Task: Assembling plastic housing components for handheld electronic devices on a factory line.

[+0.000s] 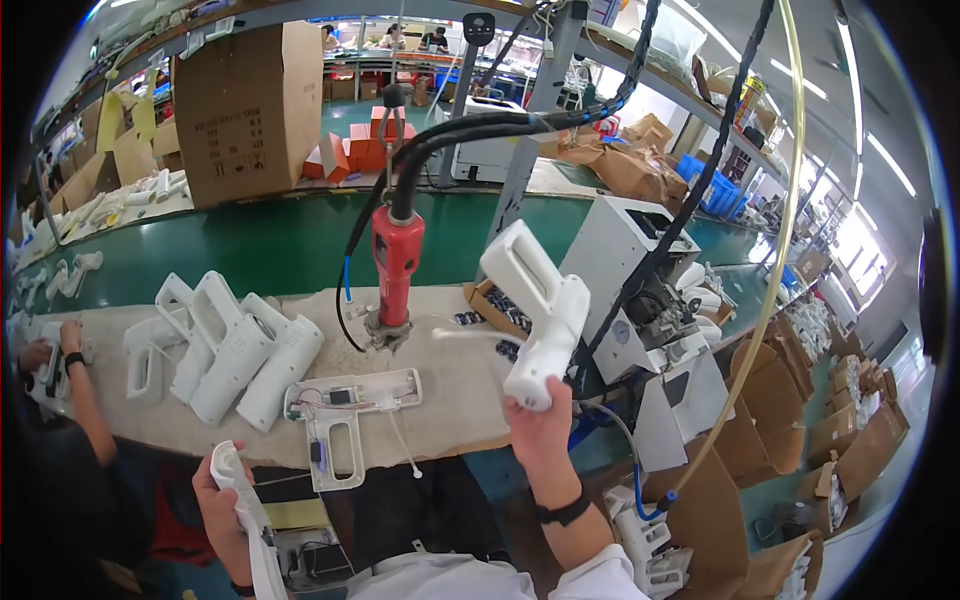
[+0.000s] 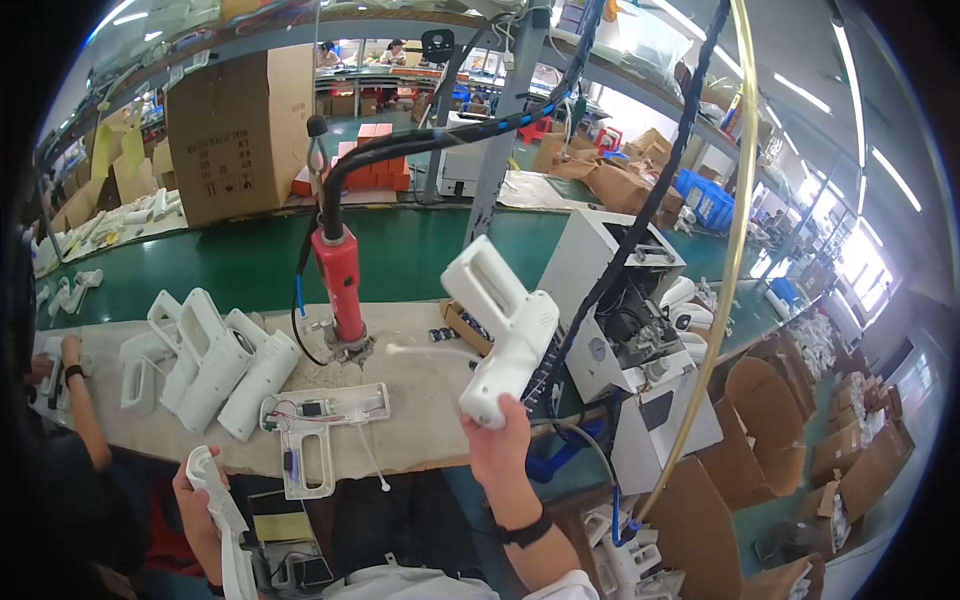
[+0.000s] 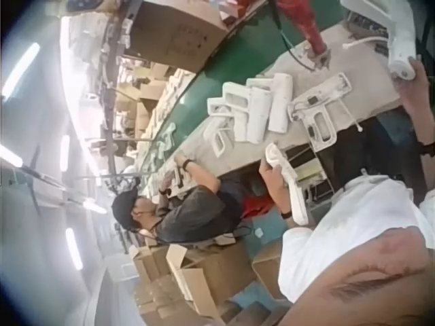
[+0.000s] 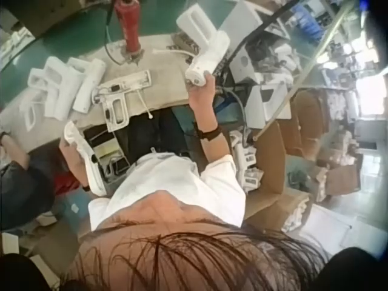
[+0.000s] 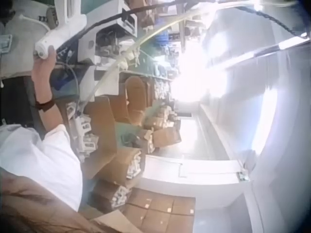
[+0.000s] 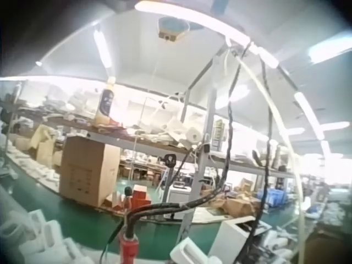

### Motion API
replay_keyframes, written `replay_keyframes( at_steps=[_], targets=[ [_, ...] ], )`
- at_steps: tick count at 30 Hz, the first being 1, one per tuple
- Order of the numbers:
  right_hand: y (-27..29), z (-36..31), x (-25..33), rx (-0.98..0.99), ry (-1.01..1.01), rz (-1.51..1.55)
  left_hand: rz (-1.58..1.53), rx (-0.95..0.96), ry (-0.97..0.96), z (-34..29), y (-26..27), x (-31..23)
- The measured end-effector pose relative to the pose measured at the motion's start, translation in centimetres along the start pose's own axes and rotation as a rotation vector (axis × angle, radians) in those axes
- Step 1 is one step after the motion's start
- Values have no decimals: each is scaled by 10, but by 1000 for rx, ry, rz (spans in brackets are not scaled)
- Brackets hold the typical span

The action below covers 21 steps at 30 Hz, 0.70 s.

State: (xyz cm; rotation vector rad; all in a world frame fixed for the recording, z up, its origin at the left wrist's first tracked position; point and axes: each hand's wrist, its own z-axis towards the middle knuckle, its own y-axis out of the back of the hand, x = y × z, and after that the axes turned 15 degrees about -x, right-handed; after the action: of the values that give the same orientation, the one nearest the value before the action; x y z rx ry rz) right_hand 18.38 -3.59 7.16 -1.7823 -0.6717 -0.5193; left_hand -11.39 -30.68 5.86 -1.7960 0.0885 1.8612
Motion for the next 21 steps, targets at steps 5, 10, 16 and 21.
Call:
replay_keyframes(
  at_steps=[5,10,16,21],
  targets=[
    [-16,67,11,-51,58,-11,31,-7,-9,-1,2,-4],
    [-4,126,6,-243,101,-286,138,115,86,19,-1,-3],
    [11,106,-9,-354,621,-793,155,122,73,18,-7,-7],
    [-2,-27,-8,195,1180,-796,115,71,0,21,5,8]
  ],
)
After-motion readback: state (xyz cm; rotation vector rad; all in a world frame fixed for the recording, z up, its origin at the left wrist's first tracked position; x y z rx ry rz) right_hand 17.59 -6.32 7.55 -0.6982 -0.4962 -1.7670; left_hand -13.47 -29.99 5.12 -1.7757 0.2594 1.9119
